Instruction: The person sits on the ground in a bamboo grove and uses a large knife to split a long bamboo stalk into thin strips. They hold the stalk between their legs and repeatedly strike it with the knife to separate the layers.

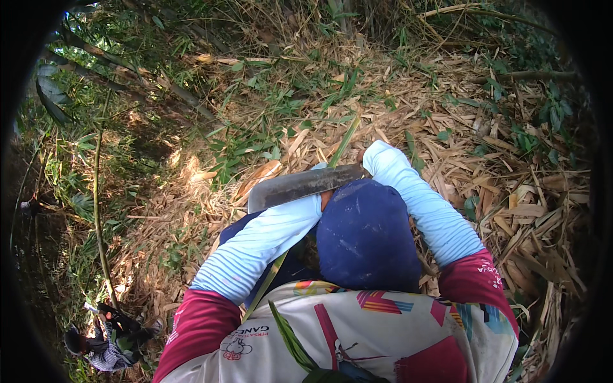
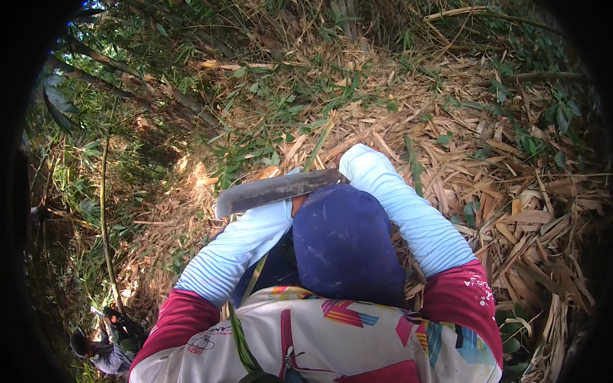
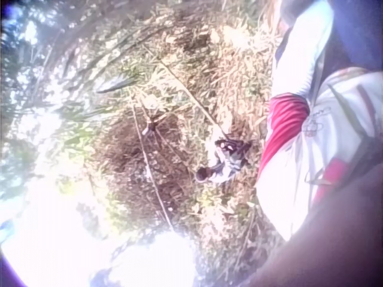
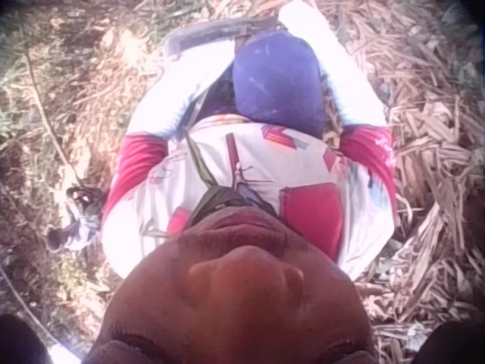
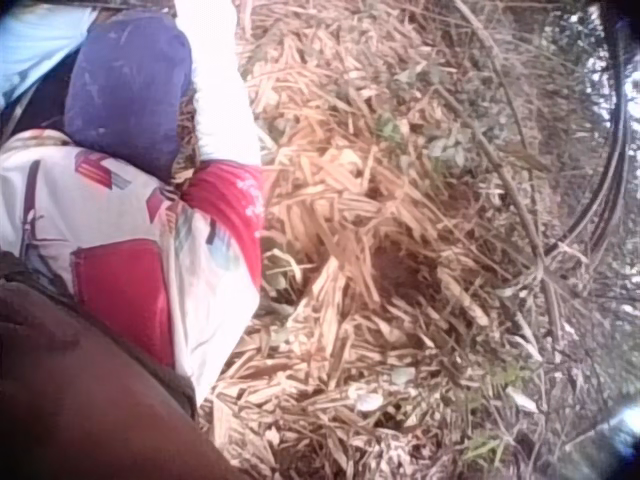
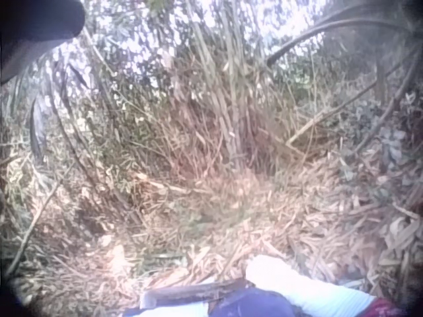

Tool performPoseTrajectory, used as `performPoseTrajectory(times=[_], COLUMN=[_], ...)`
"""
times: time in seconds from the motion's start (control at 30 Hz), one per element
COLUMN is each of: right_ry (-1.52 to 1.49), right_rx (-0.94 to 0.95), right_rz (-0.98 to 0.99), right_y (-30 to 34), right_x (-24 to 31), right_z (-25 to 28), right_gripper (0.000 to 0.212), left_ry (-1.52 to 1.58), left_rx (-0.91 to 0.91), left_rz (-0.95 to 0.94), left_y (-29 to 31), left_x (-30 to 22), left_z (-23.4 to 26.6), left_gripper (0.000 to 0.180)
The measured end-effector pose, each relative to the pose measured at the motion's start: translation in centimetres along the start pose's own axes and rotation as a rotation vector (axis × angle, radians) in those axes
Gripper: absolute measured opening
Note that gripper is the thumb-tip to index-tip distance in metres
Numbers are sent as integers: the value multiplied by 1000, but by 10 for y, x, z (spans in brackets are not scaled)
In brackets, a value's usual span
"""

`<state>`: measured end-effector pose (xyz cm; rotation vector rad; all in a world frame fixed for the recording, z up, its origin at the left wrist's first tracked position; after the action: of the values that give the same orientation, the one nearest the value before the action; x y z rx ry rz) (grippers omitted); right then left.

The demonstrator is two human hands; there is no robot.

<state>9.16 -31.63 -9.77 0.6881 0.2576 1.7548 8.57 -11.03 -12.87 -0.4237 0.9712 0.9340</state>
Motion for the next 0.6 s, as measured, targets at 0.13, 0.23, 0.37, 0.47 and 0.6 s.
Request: performPoseTrajectory(times=[0.13,0.23,0.37,0.47,0.6], right_ry=[-32,-30,26,-54,-112], right_rx=[-23,61,24,-59,-134], right_rz=[-49,-66,-59,-102,-75], right_y=[-17,-19,-23,-18,-12], right_x=[-22,-15,-11,-15,-36], right_z=[-23,-14,-17,-23,-40], right_gripper=[47,59,52,43,38], left_ry=[-44,-106,-140,-111,292], left_rx=[-42,-96,-167,-204,-335], left_rz=[-40,-54,-71,-84,-141], left_y=[8,20,30,35,54], left_x=[4,9,13,17,32], left_z=[11,24,24,23,36], left_gripper=[16,15,14,13,12])
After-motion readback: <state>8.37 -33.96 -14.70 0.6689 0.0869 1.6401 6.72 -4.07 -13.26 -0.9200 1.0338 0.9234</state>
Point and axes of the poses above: each hand's wrist, its own y-axis away from the middle knuckle, its own z-axis out of the back of the hand, x = y × z, the point moved 1 cm from there along -y, towards the middle knuckle, and after that the axes turned 10 degrees about z, right-handed, at the moved point
